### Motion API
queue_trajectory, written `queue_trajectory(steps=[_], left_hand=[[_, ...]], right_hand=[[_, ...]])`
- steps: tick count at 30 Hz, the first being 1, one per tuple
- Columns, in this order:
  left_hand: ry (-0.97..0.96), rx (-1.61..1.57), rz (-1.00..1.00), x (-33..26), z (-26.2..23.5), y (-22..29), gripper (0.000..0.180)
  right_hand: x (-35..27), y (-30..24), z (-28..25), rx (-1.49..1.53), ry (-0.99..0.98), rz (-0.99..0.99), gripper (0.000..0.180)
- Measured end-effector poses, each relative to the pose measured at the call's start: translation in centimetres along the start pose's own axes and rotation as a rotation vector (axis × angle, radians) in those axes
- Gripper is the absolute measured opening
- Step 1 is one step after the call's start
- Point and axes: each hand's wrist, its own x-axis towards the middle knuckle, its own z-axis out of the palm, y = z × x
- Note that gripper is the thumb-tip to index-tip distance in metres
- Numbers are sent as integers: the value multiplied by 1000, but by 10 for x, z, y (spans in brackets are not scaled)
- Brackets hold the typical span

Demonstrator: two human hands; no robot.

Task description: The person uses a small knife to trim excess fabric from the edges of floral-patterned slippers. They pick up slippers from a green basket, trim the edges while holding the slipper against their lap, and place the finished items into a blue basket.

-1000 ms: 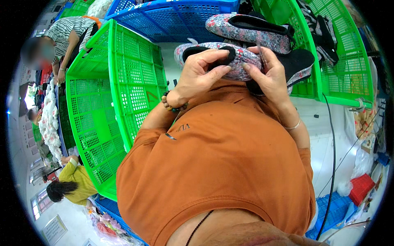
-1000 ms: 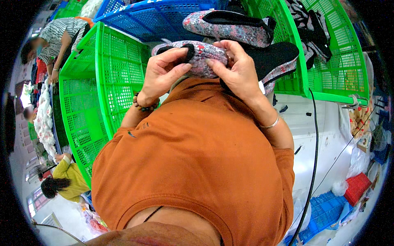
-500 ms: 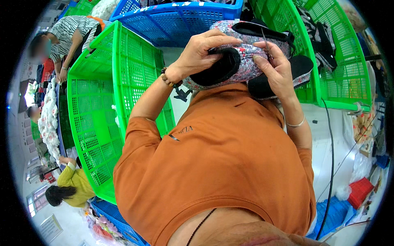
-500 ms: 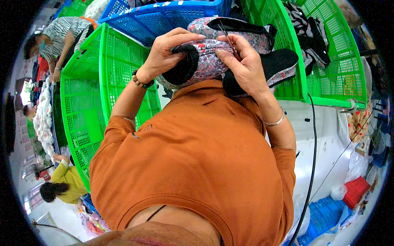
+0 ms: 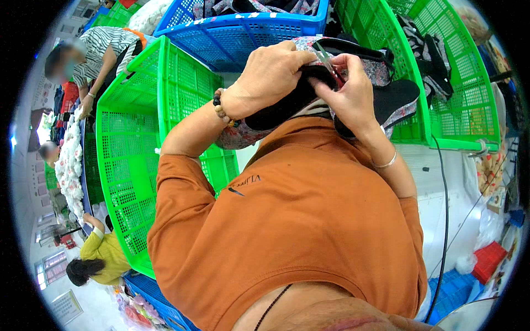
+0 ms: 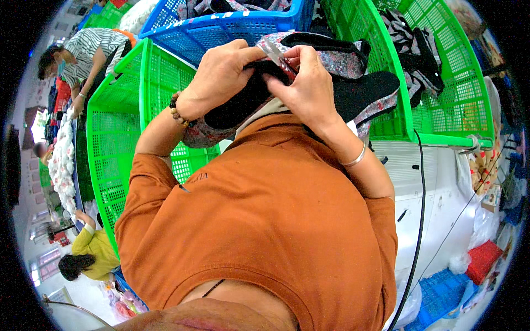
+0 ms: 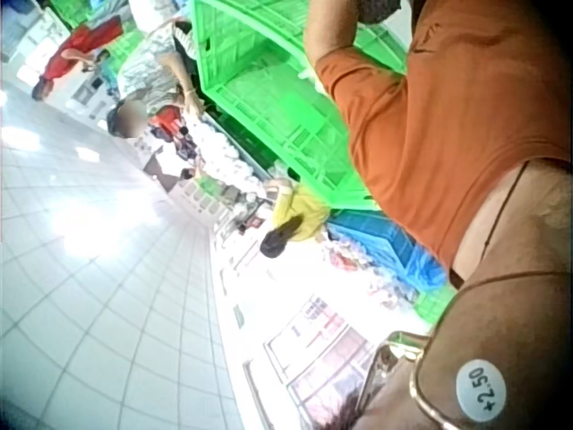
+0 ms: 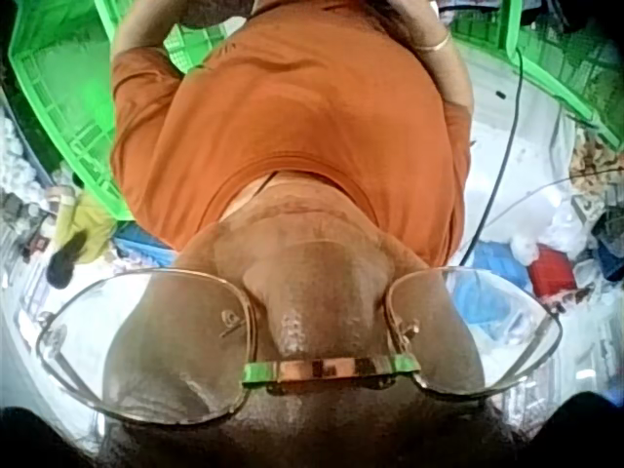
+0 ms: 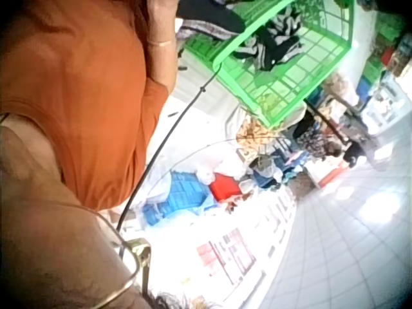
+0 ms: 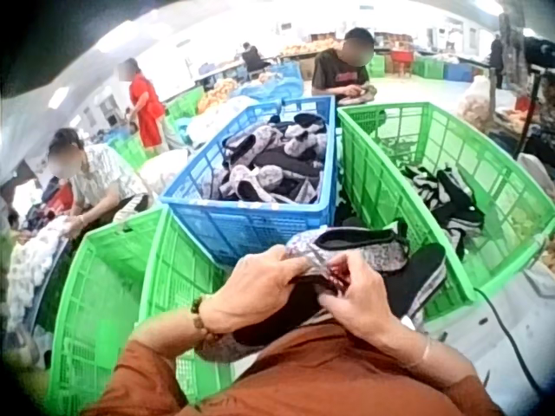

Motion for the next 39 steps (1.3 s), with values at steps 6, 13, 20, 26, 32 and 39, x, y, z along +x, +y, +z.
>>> queue_trajectory(steps=[6,13,20,26,32,39], left_hand=[[-181,-544,267,9,1,-32,32],[-538,-1191,160,17,22,-58,16],[-640,-1970,1,-10,66,-56,29],[-440,-2060,-7,-22,93,-51,23],[-404,-1661,-367,-3,109,-62,28],[-367,-1527,-300,-6,78,-37,5]], right_hand=[[-1,13,-6,388,-168,54,29],[-6,14,-8,807,-363,235,33],[-18,22,2,898,-341,223,36],[-17,30,12,913,-323,216,34],[-20,69,31,894,-203,355,24],[-22,40,2,441,-190,227,15]])
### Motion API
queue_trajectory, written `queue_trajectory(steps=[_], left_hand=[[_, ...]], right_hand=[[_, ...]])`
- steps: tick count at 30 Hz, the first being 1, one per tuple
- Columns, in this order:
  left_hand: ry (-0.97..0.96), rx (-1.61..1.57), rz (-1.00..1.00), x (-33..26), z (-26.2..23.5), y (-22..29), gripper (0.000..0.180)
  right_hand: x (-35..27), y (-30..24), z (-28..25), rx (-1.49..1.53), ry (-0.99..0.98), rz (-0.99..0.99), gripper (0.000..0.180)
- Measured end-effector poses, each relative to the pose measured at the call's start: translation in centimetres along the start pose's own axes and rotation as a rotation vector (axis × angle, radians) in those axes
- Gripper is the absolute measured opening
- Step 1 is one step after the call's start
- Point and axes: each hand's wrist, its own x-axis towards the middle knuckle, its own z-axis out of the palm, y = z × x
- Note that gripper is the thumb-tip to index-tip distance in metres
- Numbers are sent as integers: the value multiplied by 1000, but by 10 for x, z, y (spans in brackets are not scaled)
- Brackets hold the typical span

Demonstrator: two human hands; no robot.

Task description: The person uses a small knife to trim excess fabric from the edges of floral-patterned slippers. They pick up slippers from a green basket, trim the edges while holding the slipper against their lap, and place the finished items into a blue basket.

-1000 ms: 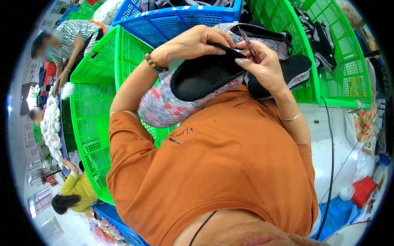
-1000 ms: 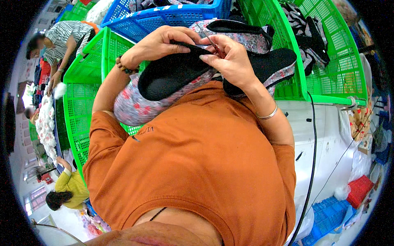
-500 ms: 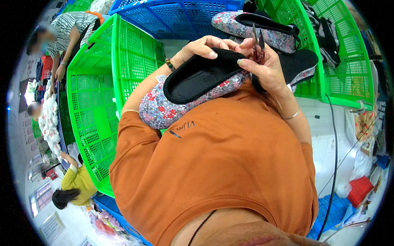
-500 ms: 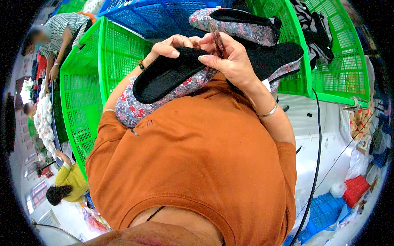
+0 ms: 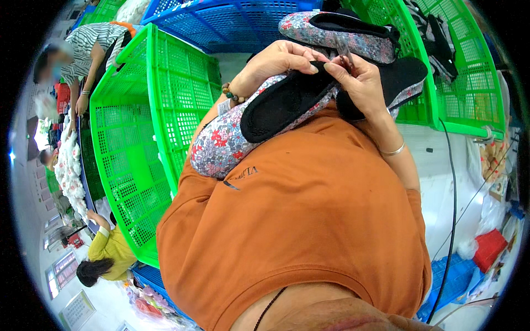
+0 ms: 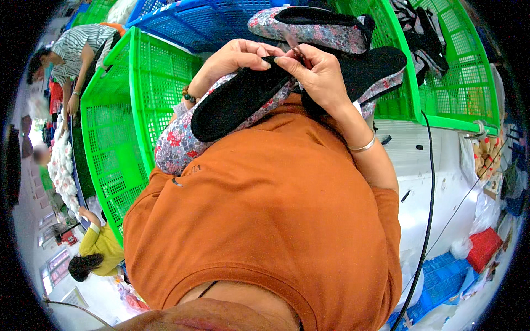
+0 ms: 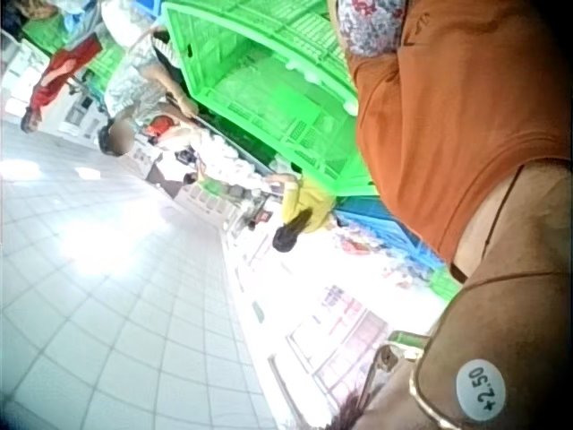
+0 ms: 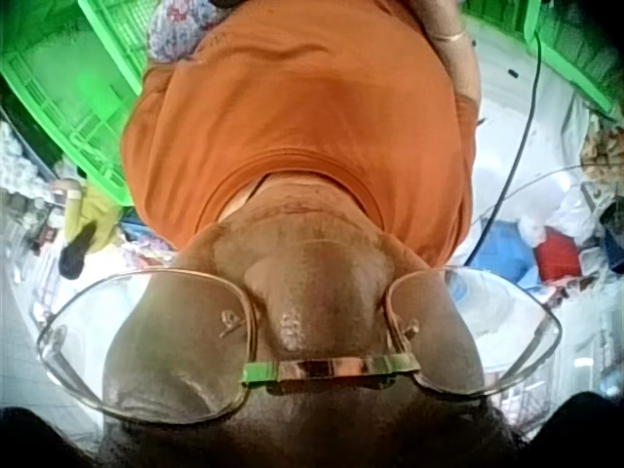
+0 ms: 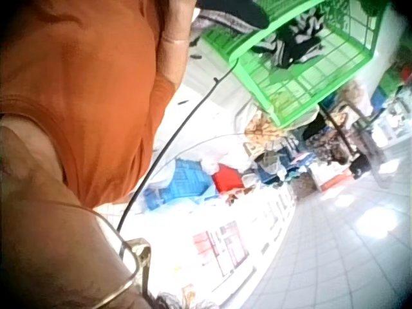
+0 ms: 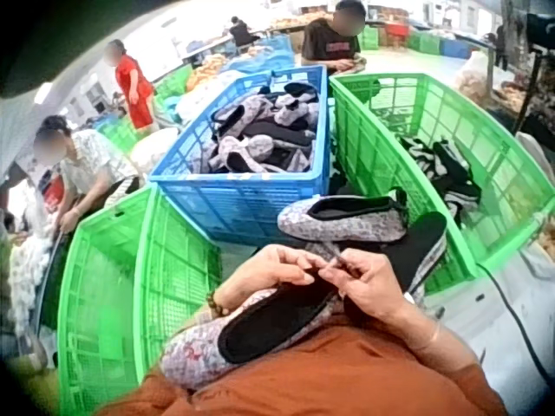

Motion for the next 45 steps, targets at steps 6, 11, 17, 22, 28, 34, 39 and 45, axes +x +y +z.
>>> queue_trajectory(steps=[6,11,17,22,28,34,39,45], left_hand=[[-17,18,-51,-4,14,6,12],[-62,22,-13,2,19,9,6],[-50,22,-45,5,16,-2,5],[-30,90,-67,11,20,-4,12],[-44,174,-117,14,18,-9,22],[-303,7,-155,25,11,-10,31],[-291,-272,-247,24,10,-22,33],[-356,-543,-480,29,8,-33,34]], right_hand=[[-8,-21,-11,-167,80,-176,11],[-11,-24,-30,0,187,-141,17],[-38,-46,-42,-615,61,-351,28],[-55,-50,-34,-1035,3,-284,32],[-55,-49,-32,-1200,63,-290,34],[-54,-42,-35,-1222,42,-293,36],[-49,-31,-37,-1214,32,-340,38],[-49,-34,-42,-1213,1,-347,37]])
